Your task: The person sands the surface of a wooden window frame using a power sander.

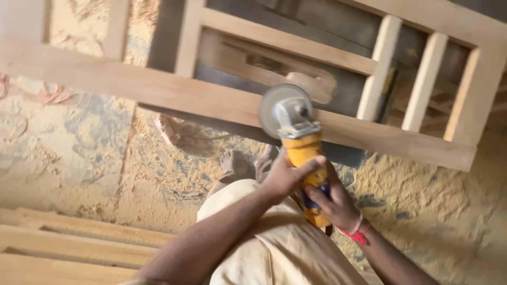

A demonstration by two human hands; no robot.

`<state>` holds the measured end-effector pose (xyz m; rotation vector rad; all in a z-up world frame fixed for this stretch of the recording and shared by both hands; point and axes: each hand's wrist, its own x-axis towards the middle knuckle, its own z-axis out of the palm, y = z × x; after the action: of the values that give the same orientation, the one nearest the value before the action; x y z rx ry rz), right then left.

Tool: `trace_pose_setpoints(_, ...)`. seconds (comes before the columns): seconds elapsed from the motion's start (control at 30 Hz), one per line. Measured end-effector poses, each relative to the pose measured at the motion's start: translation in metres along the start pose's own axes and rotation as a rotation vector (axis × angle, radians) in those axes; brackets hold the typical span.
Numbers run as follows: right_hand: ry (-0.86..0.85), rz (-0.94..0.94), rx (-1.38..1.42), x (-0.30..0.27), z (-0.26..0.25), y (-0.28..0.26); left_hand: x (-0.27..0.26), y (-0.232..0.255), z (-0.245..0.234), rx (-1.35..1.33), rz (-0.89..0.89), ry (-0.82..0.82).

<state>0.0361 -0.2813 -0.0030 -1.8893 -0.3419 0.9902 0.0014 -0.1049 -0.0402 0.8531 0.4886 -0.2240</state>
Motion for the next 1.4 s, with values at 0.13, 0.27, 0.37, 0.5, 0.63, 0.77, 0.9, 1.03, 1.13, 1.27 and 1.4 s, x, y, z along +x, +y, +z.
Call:
trace_pose_setpoints(0.13, -0.193, -0.039, -0.102, 0.059, 0.053, -0.047, -0.030, 0.039, -0.074, -0.020, 0.003, 0.133)
trace_pose_setpoints(0.27, -0.264, -0.134, -0.204, 0.103, 0.100, -0.084, -0.051, 0.076, -0.118, -0.232, 0.216, 0.195)
trace_pose_setpoints(0.37, -0.253, -0.144, -0.218, 0.130, 0.103, -0.101, -0.045, 0.098, -0.127, -0.285, 0.240, 0.235)
trace_pose_setpoints(0.5, -0.320, -0.170, -0.136, 0.168, 0.074, -0.108, -0.005, 0.116, -0.125, -0.227, 0.271, 0.299)
trace_pose_setpoints(0.63, -0.381, -0.143, -0.120, 0.216, 0.040, -0.120, 0.039, 0.147, -0.118, -0.215, 0.413, 0.234)
trace_pose_setpoints(0.77, -0.338, -0.150, -0.068, 0.263, 0.009, -0.141, 0.087, 0.186, -0.107, -0.230, 0.268, 0.309)
trace_pose_setpoints(0.9, -0.320, -0.117, -0.009, 0.306, -0.015, -0.163, 0.145, 0.213, -0.111, -0.220, 0.458, 0.252)
trace_pose_setpoints(1.03, -0.222, -0.070, 0.035, 0.343, -0.037, -0.177, 0.193, 0.239, -0.109, -0.164, 0.450, 0.276)
trace_pose_setpoints(1.13, -0.214, -0.159, 0.035, 0.369, -0.039, -0.180, 0.207, 0.258, -0.114, -0.120, 0.371, 0.350)
trace_pose_setpoints(1.27, -0.312, -0.359, 0.022, 0.406, -0.013, -0.194, 0.204, 0.287, -0.148, -0.167, 0.389, 0.374)
trace_pose_setpoints(1.4, -0.268, -0.164, 0.022, 0.425, 0.031, -0.219, 0.188, 0.314, -0.195, -0.200, 0.389, 0.369)
